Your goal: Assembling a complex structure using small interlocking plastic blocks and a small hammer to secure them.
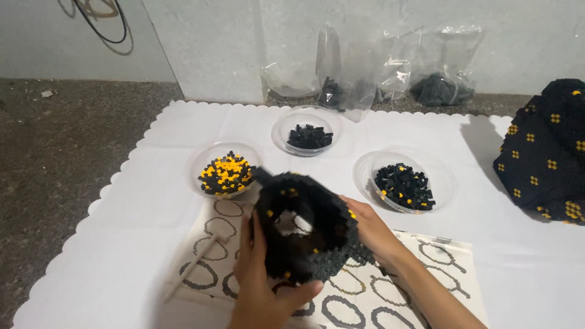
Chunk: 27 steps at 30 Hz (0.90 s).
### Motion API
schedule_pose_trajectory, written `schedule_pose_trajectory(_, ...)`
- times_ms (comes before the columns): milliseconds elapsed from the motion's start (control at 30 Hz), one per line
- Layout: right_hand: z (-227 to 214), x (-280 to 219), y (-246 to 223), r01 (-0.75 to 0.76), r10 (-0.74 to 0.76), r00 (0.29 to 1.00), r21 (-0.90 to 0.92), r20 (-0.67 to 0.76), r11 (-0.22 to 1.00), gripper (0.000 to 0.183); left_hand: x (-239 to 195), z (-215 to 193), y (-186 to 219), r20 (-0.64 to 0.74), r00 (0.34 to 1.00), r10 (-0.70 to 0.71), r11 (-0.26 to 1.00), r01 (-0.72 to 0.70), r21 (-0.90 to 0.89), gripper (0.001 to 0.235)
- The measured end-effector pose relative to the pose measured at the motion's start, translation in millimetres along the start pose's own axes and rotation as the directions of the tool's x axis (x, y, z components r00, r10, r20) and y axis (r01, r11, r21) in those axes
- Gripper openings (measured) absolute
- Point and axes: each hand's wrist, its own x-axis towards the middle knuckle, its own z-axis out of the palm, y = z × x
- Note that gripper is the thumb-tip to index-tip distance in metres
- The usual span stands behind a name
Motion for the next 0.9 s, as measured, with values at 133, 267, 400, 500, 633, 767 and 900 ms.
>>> schedule_pose_trajectory(133,-4,27,8,0.038,-0.031,0.998,-0.114,0.060,0.993,0.042,-18,24,-16,-0.142,0.985,-0.097,0.993,0.104,0.048,0.135)
schedule_pose_trajectory(267,-1,38,11,0.035,-0.032,0.995,-0.031,0.090,0.999,0.039,-33,48,-52,-0.292,0.947,-0.131,0.893,0.241,0.379,0.146)
schedule_pose_trajectory(400,6,41,-3,-0.095,0.096,0.995,-0.139,-0.002,0.986,0.057,-50,73,-104,-0.456,0.888,0.066,0.637,0.314,0.704,0.053)
schedule_pose_trajectory(500,10,24,-20,0.043,-0.041,0.997,-0.039,0.071,0.998,0.055,-83,106,-328,-0.237,0.901,-0.364,0.777,0.434,0.457,0.058)
schedule_pose_trajectory(633,-10,-9,-20,0.006,-0.021,0.998,-0.289,-0.051,0.957,0.052,-28,11,4,-0.574,0.808,0.134,0.898,0.147,0.416,0.109)
schedule_pose_trajectory(767,-42,-36,27,0.249,-0.244,0.965,-0.649,0.101,0.719,0.033,14,-32,22,0.165,0.836,0.524,0.602,-0.501,0.622,0.058)
schedule_pose_trajectory(900,-54,-37,50,0.493,-0.377,0.866,-0.682,0.327,0.540,0.041,34,-22,33,0.280,0.747,0.603,0.630,-0.662,0.406,0.027)
